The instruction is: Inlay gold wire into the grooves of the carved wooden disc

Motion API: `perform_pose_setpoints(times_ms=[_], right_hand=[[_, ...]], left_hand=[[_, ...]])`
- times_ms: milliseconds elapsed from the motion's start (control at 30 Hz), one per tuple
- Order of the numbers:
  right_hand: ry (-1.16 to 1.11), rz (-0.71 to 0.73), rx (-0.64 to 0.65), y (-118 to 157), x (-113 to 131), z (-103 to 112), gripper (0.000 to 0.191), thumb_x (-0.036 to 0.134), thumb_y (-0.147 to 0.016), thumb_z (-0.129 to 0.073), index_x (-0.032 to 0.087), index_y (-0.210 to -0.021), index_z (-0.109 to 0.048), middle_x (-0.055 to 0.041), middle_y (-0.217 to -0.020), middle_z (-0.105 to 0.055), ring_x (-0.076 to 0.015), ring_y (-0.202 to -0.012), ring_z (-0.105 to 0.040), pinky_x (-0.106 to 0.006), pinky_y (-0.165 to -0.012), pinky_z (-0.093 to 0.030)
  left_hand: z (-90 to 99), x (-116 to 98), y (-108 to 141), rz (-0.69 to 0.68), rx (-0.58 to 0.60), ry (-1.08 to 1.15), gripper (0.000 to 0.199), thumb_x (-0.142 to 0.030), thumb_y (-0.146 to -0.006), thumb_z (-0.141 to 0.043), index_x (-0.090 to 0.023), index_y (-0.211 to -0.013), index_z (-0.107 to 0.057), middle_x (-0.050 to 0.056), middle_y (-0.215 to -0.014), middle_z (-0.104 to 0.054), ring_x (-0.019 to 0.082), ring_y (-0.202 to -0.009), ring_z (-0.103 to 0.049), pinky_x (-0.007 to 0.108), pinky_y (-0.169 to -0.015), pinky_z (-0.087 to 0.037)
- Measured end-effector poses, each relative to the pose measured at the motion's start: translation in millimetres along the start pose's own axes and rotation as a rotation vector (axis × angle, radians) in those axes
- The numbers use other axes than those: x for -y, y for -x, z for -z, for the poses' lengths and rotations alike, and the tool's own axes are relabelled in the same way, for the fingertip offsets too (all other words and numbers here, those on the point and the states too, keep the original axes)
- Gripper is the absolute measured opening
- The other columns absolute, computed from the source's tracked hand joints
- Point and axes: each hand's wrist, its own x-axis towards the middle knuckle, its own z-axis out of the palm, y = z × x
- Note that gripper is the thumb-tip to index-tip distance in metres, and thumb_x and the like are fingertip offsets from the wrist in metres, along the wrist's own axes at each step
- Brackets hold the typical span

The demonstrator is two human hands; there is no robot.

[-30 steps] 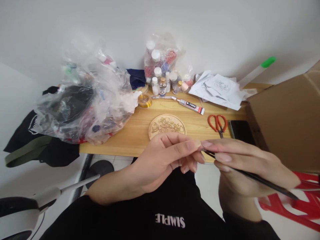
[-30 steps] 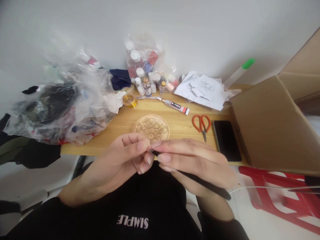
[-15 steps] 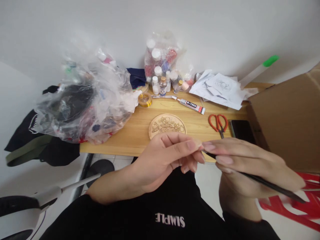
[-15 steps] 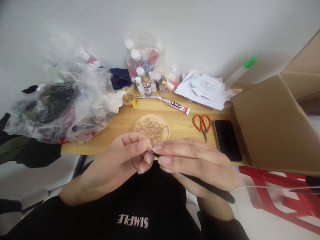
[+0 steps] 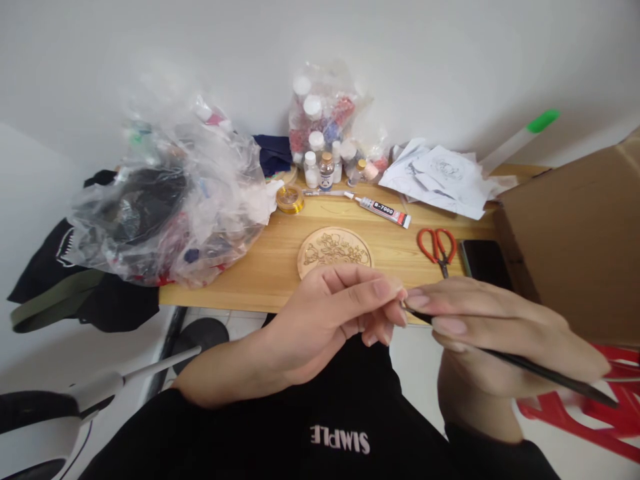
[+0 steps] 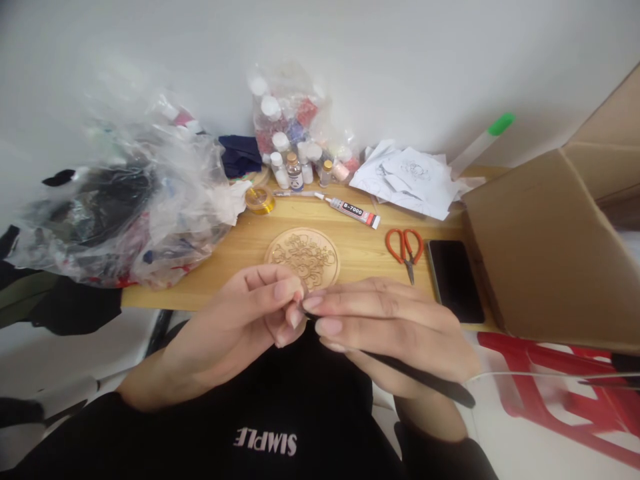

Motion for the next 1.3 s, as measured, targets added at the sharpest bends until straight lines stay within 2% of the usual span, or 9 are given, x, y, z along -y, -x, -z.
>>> perform_pose_setpoints(times_ms=[267,433,667,900,1100,1300], right_hand=[[0.014,-0.057,0.037,-1.0,5.9,5.1,0.029,0.020,-0.079,-0.069,0.028,-0.106,-0.069,-0.0023,-0.095,-0.074,-0.0197,-0.080,-0.072,-0.035,-0.072,-0.062],[0.086,-0.100,0.150,-6.9,12.4,12.3,0.037,0.016,-0.073,-0.074,0.029,-0.107,-0.069,-0.0016,-0.093,-0.074,-0.0193,-0.083,-0.071,-0.033,-0.076,-0.061],[0.131,-0.026,0.004,1.0,4.5,4.5,0.035,0.020,-0.075,-0.072,0.031,-0.109,-0.068,0.0005,-0.088,-0.073,-0.0195,-0.080,-0.071,-0.033,-0.072,-0.061],[0.158,0.011,0.061,-1.2,4.3,9.0,0.034,0.022,-0.075,-0.073,0.031,-0.108,-0.069,0.0013,-0.091,-0.074,-0.0197,-0.080,-0.070,-0.034,-0.074,-0.061],[0.191,0.069,-0.005,-1.2,1.8,4.2,0.034,0.020,-0.078,-0.069,0.030,-0.111,-0.067,0.0018,-0.091,-0.074,-0.0191,-0.078,-0.071,-0.034,-0.073,-0.061],[0.210,0.117,0.021,-5.1,2.3,5.8,0.033,0.015,-0.078,-0.068,0.027,-0.109,-0.068,0.0009,-0.092,-0.074,-0.0187,-0.076,-0.070,-0.034,-0.070,-0.061]], left_hand=[[1.0,0.7,-0.2,0.001,-0.023,-0.021,0.019,-0.027,-0.076,-0.071,-0.013,-0.064,-0.065,-0.002,-0.058,-0.061,0.004,-0.050,-0.052,0.015,-0.049,-0.038],[0.6,2.3,-0.3,0.004,-0.003,0.007,0.016,-0.027,-0.077,-0.070,-0.014,-0.069,-0.067,-0.002,-0.059,-0.061,0.003,-0.050,-0.052,0.014,-0.049,-0.037],[-2.1,1.8,-0.1,0.006,-0.035,-0.005,0.018,-0.028,-0.073,-0.073,-0.013,-0.066,-0.067,-0.001,-0.059,-0.062,0.004,-0.049,-0.050,0.015,-0.048,-0.037],[0.1,2.5,-0.7,-0.001,-0.013,0.012,0.014,-0.025,-0.078,-0.070,-0.013,-0.070,-0.070,-0.001,-0.060,-0.064,0.002,-0.049,-0.052,0.013,-0.049,-0.039],[1.7,3.5,-0.9,0.006,-0.018,0.006,0.014,-0.027,-0.077,-0.070,-0.014,-0.071,-0.070,-0.001,-0.062,-0.066,0.003,-0.050,-0.053,0.014,-0.048,-0.038],[2.0,2.9,-0.9,0.007,-0.017,-0.002,0.014,-0.027,-0.077,-0.070,-0.014,-0.071,-0.070,-0.001,-0.062,-0.065,0.003,-0.050,-0.053,0.014,-0.048,-0.038]])
